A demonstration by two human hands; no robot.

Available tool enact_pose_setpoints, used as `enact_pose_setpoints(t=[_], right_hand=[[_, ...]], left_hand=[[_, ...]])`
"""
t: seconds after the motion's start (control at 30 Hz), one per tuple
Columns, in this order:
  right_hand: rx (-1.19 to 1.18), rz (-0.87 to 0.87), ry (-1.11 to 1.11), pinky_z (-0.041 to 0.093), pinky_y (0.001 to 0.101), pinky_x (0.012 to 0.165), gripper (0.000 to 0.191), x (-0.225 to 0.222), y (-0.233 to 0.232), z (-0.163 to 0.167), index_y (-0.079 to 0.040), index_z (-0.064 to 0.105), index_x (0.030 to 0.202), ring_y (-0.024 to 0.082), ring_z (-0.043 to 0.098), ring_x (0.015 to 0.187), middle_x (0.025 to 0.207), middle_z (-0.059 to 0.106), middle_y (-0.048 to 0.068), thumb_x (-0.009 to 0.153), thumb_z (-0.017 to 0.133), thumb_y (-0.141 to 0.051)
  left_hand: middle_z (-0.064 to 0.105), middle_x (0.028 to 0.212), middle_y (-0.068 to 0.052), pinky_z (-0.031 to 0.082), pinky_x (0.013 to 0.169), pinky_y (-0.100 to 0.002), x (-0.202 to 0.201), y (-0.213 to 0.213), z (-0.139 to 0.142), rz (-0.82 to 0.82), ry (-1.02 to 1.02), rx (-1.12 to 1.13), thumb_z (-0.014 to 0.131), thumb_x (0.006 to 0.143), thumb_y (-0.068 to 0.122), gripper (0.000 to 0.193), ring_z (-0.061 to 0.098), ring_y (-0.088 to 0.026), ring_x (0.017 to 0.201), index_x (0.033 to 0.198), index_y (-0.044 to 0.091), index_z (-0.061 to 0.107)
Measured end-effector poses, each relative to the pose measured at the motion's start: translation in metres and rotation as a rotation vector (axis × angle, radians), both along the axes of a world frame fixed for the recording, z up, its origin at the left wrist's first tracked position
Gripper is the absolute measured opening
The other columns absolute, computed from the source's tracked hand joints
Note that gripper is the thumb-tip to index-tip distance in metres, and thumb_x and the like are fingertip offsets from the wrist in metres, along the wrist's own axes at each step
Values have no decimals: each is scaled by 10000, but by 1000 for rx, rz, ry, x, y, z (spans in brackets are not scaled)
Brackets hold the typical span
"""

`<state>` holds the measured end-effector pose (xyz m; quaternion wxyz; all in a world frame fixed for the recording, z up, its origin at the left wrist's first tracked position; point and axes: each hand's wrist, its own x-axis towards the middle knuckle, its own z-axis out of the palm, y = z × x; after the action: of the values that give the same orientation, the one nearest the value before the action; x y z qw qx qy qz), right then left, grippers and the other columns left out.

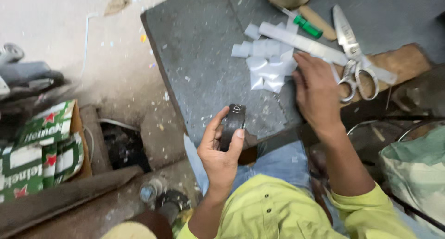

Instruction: The person inserts small white rectangular pieces into the slots of a black cylindrical motor stator. They repeatedly pick up pieces from the table and place them into the stator's grooves, rotating the stator as needed.

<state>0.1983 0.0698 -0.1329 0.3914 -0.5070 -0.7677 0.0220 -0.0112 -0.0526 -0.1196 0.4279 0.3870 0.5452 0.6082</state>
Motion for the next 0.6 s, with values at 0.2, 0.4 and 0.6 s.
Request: enact_pose_setpoints(t=[0.2, 0.4, 0.6], right_hand=[[-91, 105, 0, 474, 466, 1010, 490, -3, 37, 2, 14, 595, 1337, 422, 582, 1181, 1271, 621, 230, 879, 735, -92], [-164, 59, -24, 492, 434, 946, 438, -5, 33, 14, -48, 670, 1257, 369, 606, 1122, 1190, 658, 165, 838, 756, -144], [-326, 20, 123, 534, 373, 808, 319, -1, 28, 21, -70, 739, 1165, 303, 698, 933, 1003, 715, 116, 866, 766, -179]], left_hand=[[697, 931, -22, 525, 732, -236, 12, 34, -15, 67, 75, 84, 770, 871, 71, 491, 630, -80, 798, 1340, -1, 644], [722, 965, -39, 540, 764, -263, 10, 28, -12, 44, 146, 24, 750, 862, 109, 513, 667, -119, 837, 1357, 46, 628], [594, 1356, -244, 378, 1123, -438, 2, 33, 20, 80, 674, 352, 748, 847, 94, 575, 545, -425, 1271, 1394, 33, 582]])
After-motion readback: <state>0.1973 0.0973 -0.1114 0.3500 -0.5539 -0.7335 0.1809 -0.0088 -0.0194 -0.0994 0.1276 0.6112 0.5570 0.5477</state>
